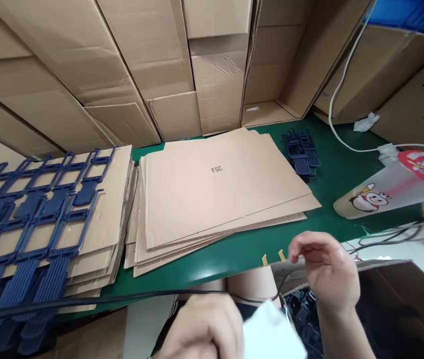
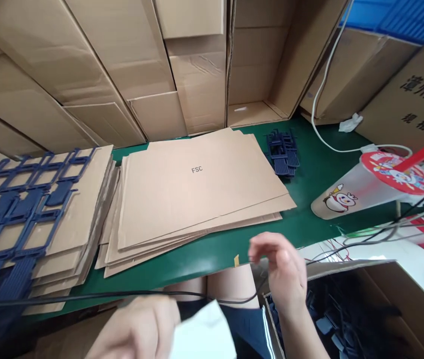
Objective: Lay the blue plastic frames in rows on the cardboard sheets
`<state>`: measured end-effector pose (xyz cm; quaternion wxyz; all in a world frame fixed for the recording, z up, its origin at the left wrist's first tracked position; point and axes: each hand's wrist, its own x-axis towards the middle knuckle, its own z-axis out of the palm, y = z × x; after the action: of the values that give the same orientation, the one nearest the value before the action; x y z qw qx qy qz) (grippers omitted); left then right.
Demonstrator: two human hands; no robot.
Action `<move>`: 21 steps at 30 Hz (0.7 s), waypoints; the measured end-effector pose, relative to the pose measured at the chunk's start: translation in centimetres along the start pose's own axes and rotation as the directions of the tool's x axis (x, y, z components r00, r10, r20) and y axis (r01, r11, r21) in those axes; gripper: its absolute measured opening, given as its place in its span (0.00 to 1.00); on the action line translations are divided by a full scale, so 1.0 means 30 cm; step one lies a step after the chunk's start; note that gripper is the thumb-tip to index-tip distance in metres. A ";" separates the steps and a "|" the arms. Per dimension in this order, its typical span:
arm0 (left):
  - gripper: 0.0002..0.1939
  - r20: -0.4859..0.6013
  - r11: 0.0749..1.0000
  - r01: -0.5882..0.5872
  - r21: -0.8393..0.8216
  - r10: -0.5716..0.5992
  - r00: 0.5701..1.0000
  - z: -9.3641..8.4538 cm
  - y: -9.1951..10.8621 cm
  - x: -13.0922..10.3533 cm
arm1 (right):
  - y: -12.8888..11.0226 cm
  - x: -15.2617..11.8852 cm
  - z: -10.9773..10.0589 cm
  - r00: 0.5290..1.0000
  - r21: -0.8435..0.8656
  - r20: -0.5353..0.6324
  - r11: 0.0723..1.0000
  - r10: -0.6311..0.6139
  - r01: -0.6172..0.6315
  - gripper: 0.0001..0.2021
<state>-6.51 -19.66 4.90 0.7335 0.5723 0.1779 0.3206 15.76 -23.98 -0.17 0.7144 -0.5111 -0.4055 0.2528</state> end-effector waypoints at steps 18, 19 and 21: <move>0.46 -0.505 0.914 -0.139 0.382 0.332 0.797 -0.031 -0.098 0.101 | -0.088 -0.006 0.118 0.932 -0.014 0.220 0.956 0.288 -0.292 0.27; 0.47 -0.427 0.804 -0.099 0.587 0.411 0.806 -0.041 -0.096 0.091 | -0.098 -0.013 0.114 0.944 -0.053 0.214 0.968 0.251 -0.246 0.26; 0.33 -0.274 0.635 -0.052 0.770 0.404 0.873 -0.062 -0.082 0.081 | -0.123 -0.026 0.109 0.957 -0.125 0.236 0.982 0.168 -0.141 0.23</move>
<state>-5.25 -17.01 2.28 0.3313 0.7548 0.3708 0.4279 12.40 -24.16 3.50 0.6084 -0.5435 -0.4625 0.3472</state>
